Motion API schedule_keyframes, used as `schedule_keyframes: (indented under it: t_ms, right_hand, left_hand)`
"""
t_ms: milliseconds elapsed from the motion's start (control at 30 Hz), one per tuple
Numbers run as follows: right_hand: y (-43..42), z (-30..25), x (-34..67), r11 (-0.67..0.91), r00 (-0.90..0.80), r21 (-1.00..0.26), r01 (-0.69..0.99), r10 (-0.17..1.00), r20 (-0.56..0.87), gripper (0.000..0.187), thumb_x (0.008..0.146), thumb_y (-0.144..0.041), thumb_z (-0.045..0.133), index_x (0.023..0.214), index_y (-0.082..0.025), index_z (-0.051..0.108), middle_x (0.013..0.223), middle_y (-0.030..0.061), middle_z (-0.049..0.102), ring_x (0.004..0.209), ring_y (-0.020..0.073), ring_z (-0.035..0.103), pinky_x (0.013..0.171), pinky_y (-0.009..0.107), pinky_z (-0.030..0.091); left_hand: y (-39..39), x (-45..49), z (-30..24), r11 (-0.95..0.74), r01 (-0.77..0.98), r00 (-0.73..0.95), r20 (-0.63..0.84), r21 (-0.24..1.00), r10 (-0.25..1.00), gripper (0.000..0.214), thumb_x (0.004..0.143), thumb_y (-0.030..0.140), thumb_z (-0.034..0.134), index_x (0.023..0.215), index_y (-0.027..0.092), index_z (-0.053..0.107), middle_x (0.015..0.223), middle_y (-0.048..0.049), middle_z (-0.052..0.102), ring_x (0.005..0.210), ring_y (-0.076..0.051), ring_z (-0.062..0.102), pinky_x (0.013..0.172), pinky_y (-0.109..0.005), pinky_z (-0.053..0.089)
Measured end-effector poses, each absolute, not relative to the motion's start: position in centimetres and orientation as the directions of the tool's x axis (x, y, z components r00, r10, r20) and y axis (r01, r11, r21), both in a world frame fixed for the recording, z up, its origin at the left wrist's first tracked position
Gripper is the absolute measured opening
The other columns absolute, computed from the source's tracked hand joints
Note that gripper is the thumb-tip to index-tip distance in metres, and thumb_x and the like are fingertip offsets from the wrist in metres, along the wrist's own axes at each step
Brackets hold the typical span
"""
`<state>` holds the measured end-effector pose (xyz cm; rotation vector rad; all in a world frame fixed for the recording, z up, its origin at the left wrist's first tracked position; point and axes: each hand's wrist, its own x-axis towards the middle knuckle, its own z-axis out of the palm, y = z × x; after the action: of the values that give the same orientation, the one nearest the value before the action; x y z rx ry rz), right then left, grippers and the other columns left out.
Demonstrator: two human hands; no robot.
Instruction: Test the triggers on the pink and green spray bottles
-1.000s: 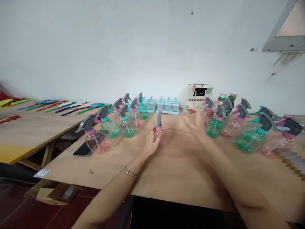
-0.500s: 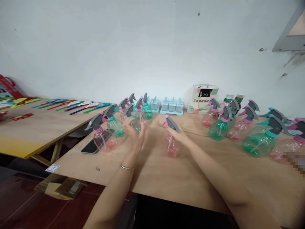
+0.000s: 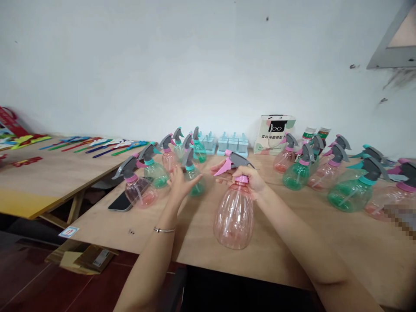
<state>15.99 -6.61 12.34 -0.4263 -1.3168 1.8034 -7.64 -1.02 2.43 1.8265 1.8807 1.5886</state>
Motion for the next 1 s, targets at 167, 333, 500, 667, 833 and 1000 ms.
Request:
schedule_keyframes:
  t_ms: [167, 333, 500, 667, 833, 1000]
  right_hand:
    - [-4.9, 11.8, 16.6, -0.071, -0.419, -0.896, -0.438, 0.898, 0.133, 0.025, 0.05, -0.023, 0.055, 0.075, -0.02, 0.059, 0.075, 0.0054, 0.071, 0.082, 0.0249, 0.071, 0.057, 0.028, 0.054]
    - [-4.4, 11.8, 17.1, -0.036, -0.336, -0.884, -0.467, 0.931, 0.139, 0.019, 0.045, -0.023, 0.054, 0.064, -0.02, 0.056, 0.068, 0.0044, 0.068, 0.064, 0.0187, 0.065, 0.048, 0.024, 0.046]
    - [-4.2, 12.0, 17.6, -0.012, -0.348, -0.914, -0.405, 0.927, 0.142, 0.018, 0.046, -0.022, 0.056, 0.064, -0.02, 0.054, 0.064, 0.0034, 0.065, 0.053, 0.0152, 0.058, 0.045, 0.024, 0.044]
    - [-3.8, 11.7, 17.9, 0.034, -0.301, -0.894, -0.448, 0.935, 0.187, 0.022, 0.046, -0.023, 0.054, 0.067, -0.02, 0.056, 0.067, 0.0041, 0.067, 0.064, 0.0192, 0.065, 0.046, 0.024, 0.046]
    - [-3.6, 11.6, 18.3, -0.005, -0.375, -0.916, -0.401, 0.913, 0.159, 0.026, 0.049, -0.021, 0.058, 0.075, -0.019, 0.062, 0.077, 0.0048, 0.072, 0.071, 0.0206, 0.068, 0.05, 0.025, 0.05]
    - [-4.1, 11.9, 18.2, 0.11, -0.244, -0.899, -0.423, 0.942, 0.23, 0.02, 0.046, -0.023, 0.056, 0.066, -0.019, 0.058, 0.072, 0.005, 0.07, 0.063, 0.0177, 0.064, 0.04, 0.021, 0.038]
  left_hand:
    - [-2.5, -4.1, 2.6, -0.231, 0.72, -0.193, 0.509, 0.654, 0.839, 0.072, 0.065, 0.055, 0.079, 0.119, 0.021, 0.046, 0.111, -0.0107, 0.064, 0.119, -0.037, 0.058, 0.106, -0.057, 0.035]
    - [-2.5, -3.5, 2.6, -0.238, 0.666, -0.212, 0.485, 0.707, 0.848, 0.072, 0.067, 0.052, 0.078, 0.122, 0.022, 0.044, 0.11, -0.0116, 0.068, 0.113, -0.036, 0.063, 0.104, -0.054, 0.04]
    - [-2.5, -3.5, 2.4, -0.275, 0.655, -0.195, 0.509, 0.704, 0.838, 0.075, 0.069, 0.053, 0.076, 0.129, 0.021, 0.044, 0.123, -0.0143, 0.065, 0.123, -0.037, 0.059, 0.108, -0.054, 0.038]
    - [-2.4, -3.5, 2.4, -0.32, 0.654, -0.147, 0.53, 0.685, 0.835, 0.071, 0.073, 0.05, 0.075, 0.131, 0.02, 0.046, 0.12, -0.0135, 0.067, 0.126, -0.036, 0.057, 0.111, -0.053, 0.036]
    - [-2.4, -3.5, 2.4, -0.345, 0.645, -0.121, 0.536, 0.682, 0.835, 0.073, 0.075, 0.048, 0.073, 0.135, 0.02, 0.045, 0.127, -0.0141, 0.065, 0.129, -0.036, 0.055, 0.112, -0.054, 0.035]
    - [-2.4, -3.6, 2.4, -0.355, 0.627, -0.108, 0.528, 0.693, 0.842, 0.073, 0.075, 0.049, 0.073, 0.137, 0.02, 0.045, 0.13, -0.0141, 0.064, 0.128, -0.036, 0.056, 0.111, -0.054, 0.036]
